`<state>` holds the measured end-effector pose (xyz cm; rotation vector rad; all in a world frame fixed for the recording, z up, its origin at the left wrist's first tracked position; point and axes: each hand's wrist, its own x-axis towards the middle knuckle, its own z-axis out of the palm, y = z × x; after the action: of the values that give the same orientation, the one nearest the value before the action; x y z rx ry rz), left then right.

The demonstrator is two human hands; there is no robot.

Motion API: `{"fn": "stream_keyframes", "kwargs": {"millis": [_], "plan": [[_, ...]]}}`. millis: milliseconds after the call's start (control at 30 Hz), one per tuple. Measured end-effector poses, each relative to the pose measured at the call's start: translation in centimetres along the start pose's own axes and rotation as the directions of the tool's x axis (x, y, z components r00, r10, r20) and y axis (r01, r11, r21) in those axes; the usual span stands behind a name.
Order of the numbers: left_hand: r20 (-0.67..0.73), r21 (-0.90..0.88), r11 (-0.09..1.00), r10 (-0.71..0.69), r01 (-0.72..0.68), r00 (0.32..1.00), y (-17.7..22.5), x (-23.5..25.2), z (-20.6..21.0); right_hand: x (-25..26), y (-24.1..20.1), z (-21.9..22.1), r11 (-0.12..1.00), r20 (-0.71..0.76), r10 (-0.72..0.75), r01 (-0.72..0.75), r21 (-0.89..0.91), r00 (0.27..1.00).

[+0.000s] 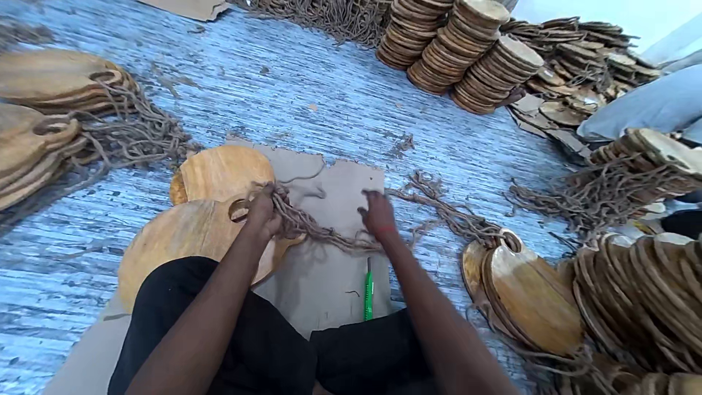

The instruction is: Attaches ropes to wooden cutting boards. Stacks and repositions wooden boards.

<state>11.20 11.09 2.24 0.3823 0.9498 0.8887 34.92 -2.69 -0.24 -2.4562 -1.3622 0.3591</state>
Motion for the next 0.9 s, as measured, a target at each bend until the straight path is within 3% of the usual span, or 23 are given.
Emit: {"fn": "stream_keyframes", "kwargs": {"millis": [100,233,400,533,633,800,900], "plan": [[0.062,0.101,0.995,0.002,-0.008,0.998,-0.8,0.0,0.5,-2.7,-0.5,6.8,0.996,0.127,0.04,-0.05,0.072,0.991],[0.191,0.179,0.956,0.198,-0.233,0.961,2.9,-1.2,-0.2,-2.9,-1.5,10.3,0.986,0.242,0.167,-0.167,-0.021,0.956],[0.186,0.105,0.87,0.458,-0.481,0.869,8.9,-1.5,-2.4,-1.3,-1.1,9.7,0.998,0.257,0.054,-0.041,-0.054,0.965],[0.144,0.099,0.906,0.396,-0.411,0.907,7.5,-0.9,-2.7,-0.1,0.2,7.7,0.994,0.336,-0.05,0.013,0.112,0.941],[0.172,0.135,0.933,0.308,-0.332,0.936,6.9,-1.0,-2.0,-0.2,0.3,8.7,0.996,0.367,-0.017,-0.014,0.083,0.93],[0.247,0.06,0.895,0.416,-0.443,0.875,8.6,-1.7,-2.7,-0.4,-1.0,11.2,0.998,0.438,0.011,0.02,-0.067,0.899],[0.205,-0.016,0.852,0.516,-0.524,0.832,9.8,-1.1,-3.8,1.2,-1.3,8.0,0.995,0.443,-0.098,0.075,0.069,0.891]]}}
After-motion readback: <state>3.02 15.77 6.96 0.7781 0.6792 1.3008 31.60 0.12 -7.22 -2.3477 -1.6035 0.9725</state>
